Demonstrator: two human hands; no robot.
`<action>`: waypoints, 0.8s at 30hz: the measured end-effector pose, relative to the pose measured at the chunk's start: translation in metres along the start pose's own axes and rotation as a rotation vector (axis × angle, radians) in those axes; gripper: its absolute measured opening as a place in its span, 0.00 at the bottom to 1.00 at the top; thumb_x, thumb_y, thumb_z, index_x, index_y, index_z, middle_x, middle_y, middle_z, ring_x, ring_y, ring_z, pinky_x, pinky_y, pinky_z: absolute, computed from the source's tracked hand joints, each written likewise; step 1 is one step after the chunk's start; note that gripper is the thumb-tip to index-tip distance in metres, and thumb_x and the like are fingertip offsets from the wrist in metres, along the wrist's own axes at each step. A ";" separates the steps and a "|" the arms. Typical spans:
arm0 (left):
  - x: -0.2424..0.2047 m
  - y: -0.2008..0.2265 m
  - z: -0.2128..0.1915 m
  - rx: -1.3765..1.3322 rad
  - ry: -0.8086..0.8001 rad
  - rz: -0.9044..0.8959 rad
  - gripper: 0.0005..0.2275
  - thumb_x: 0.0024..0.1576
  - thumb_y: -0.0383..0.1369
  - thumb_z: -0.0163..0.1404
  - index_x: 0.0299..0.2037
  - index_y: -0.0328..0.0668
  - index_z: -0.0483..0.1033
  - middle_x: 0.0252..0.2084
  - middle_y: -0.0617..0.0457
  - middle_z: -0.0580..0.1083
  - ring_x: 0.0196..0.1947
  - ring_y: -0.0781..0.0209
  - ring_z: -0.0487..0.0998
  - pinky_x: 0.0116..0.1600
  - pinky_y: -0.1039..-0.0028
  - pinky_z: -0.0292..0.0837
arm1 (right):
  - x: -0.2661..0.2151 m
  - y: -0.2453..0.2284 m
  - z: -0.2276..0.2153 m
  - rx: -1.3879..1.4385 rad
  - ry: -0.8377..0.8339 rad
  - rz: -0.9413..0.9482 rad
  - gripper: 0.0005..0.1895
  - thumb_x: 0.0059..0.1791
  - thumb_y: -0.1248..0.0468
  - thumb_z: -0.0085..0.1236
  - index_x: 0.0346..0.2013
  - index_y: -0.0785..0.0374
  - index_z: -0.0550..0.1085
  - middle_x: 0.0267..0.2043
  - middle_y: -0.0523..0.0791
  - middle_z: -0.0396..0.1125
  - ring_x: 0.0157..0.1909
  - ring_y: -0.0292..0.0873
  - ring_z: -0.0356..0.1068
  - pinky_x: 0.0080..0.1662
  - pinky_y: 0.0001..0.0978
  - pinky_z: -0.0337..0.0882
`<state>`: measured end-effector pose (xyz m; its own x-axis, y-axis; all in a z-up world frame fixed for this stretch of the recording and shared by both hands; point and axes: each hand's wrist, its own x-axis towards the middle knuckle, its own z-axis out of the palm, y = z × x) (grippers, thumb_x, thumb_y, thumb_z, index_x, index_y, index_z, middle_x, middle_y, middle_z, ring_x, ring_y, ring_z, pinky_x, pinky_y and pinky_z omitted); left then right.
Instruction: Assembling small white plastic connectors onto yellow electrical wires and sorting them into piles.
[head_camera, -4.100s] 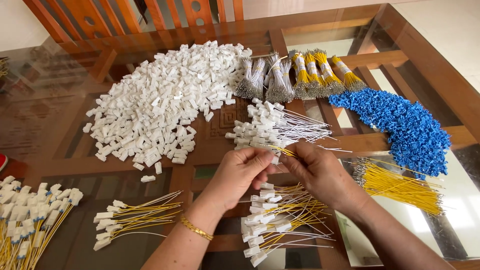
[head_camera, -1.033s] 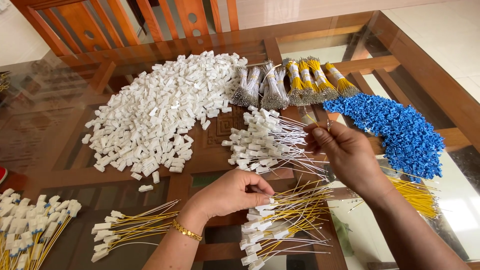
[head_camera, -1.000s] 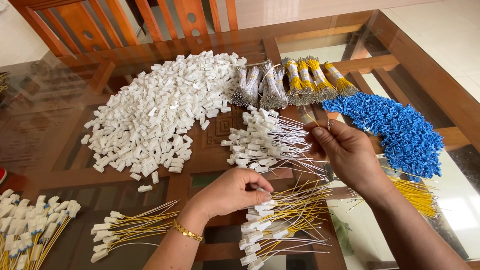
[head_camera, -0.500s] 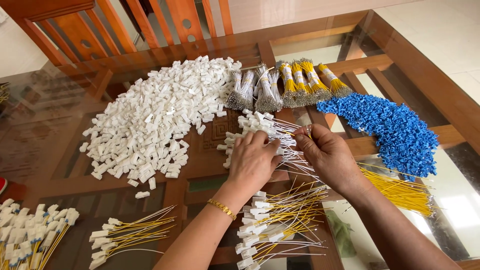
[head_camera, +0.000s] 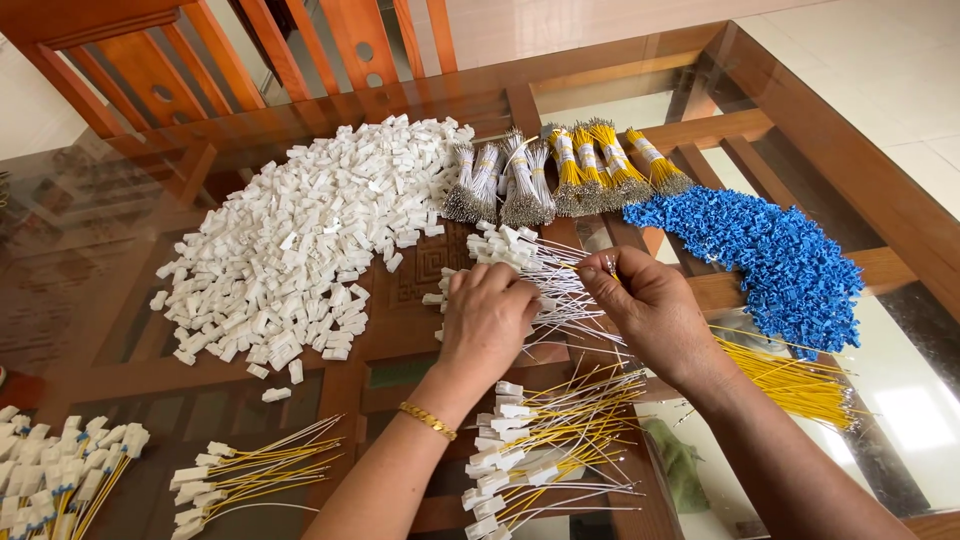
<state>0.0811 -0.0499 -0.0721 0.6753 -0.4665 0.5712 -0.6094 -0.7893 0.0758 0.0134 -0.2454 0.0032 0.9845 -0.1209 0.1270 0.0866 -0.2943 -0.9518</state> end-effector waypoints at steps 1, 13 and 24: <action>-0.004 -0.003 -0.004 0.002 -0.001 0.000 0.04 0.53 0.36 0.61 0.37 0.55 0.81 0.35 0.58 0.72 0.41 0.59 0.73 0.48 0.65 0.64 | 0.000 0.000 0.000 0.002 -0.001 0.000 0.06 0.53 0.60 0.62 0.39 0.59 0.81 0.20 0.42 0.66 0.27 0.33 0.62 0.31 0.24 0.63; -0.021 -0.006 -0.022 -0.035 -0.104 0.005 0.10 0.50 0.40 0.64 0.41 0.56 0.83 0.36 0.54 0.74 0.42 0.57 0.75 0.51 0.61 0.66 | -0.005 -0.006 0.005 -0.051 -0.016 0.070 0.07 0.55 0.57 0.59 0.40 0.55 0.80 0.17 0.43 0.63 0.25 0.37 0.62 0.33 0.29 0.65; -0.026 -0.010 -0.022 -0.011 -0.098 -0.078 0.13 0.48 0.38 0.65 0.43 0.55 0.81 0.36 0.56 0.74 0.42 0.56 0.74 0.52 0.59 0.65 | -0.008 -0.006 0.010 -0.053 -0.065 0.026 0.07 0.53 0.59 0.61 0.37 0.57 0.81 0.17 0.42 0.63 0.25 0.35 0.61 0.32 0.26 0.61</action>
<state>0.0603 -0.0214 -0.0695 0.7579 -0.4408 0.4810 -0.5574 -0.8206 0.1263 0.0062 -0.2334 0.0051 0.9943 -0.0679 0.0828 0.0548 -0.3417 -0.9382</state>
